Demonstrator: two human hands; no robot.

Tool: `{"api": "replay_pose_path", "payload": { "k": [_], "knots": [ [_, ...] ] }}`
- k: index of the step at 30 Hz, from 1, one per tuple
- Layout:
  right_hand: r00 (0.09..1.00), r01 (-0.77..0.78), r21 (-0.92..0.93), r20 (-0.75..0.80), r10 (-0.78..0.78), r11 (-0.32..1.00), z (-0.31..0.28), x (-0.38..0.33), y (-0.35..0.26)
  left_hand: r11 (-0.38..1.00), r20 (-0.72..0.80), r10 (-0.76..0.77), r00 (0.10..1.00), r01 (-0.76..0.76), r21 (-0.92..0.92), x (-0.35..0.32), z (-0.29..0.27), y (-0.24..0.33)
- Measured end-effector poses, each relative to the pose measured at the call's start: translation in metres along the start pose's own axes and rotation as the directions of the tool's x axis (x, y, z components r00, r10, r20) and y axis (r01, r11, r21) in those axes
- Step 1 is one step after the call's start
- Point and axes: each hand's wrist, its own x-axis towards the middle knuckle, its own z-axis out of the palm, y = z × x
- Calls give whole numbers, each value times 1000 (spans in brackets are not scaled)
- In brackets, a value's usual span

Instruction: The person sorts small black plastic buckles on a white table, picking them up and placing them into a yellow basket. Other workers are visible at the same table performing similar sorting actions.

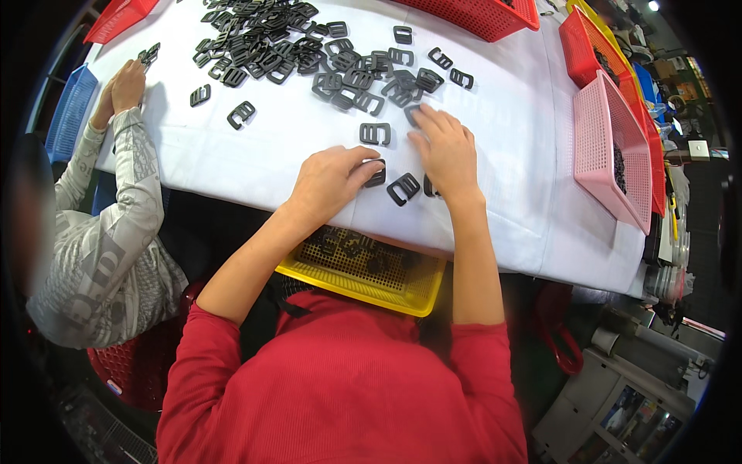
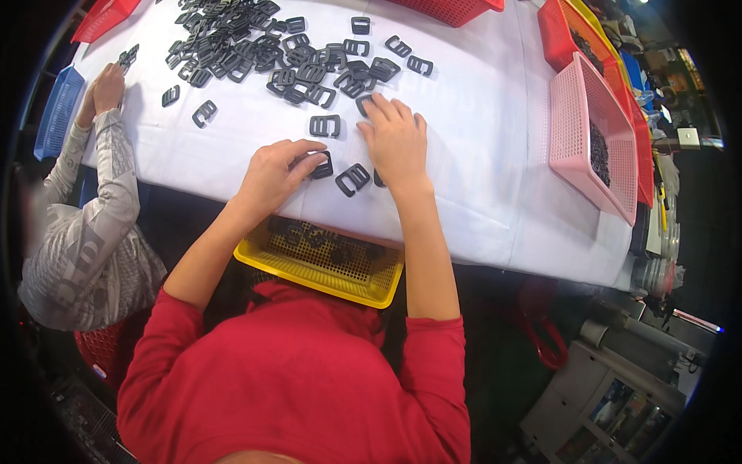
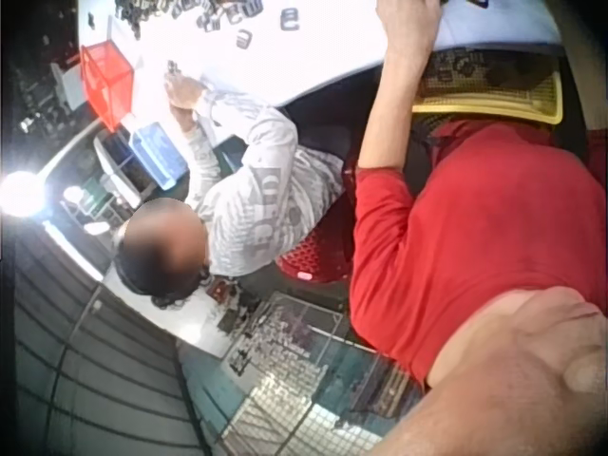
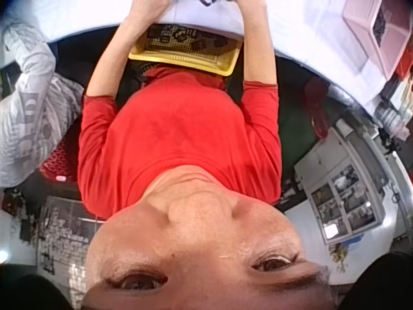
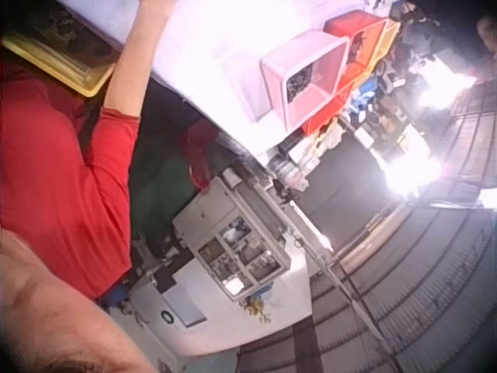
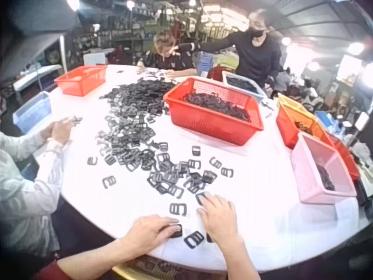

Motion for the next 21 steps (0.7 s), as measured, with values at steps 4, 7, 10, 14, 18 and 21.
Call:
{"api": "replay_pose_path", "payload": {
  "k": [4, 7, 10, 14, 18, 21],
  "knots": [
    [963, -99, -31, 249, 104, 995, -31, 12, -14, 951, -271, 282, 921, -230, 207, 15, 7, -12],
    [988, -117, 33, 110, 113, 993, -17, 38, 1, 898, -178, 315, 932, -231, 375, 21, 11, -4],
    [995, 35, -31, -88, -37, 999, 21, 59, 38, 910, -32, 240, 970, -214, 354, 14, 10, 7],
    [995, 104, -159, 4, -104, 982, 26, 65, 56, 909, -6, 258, 966, -240, 339, 12, 6, 8],
    [919, -375, 80, 166, 359, 924, -27, 57, 23, 904, -140, 296, 945, -231, 359, 46, 6, -6],
    [828, -491, 26, 323, 458, 871, -44, 38, 36, 879, -100, 281, 955, -214, 427, 73, 8, -2]
  ]
}}
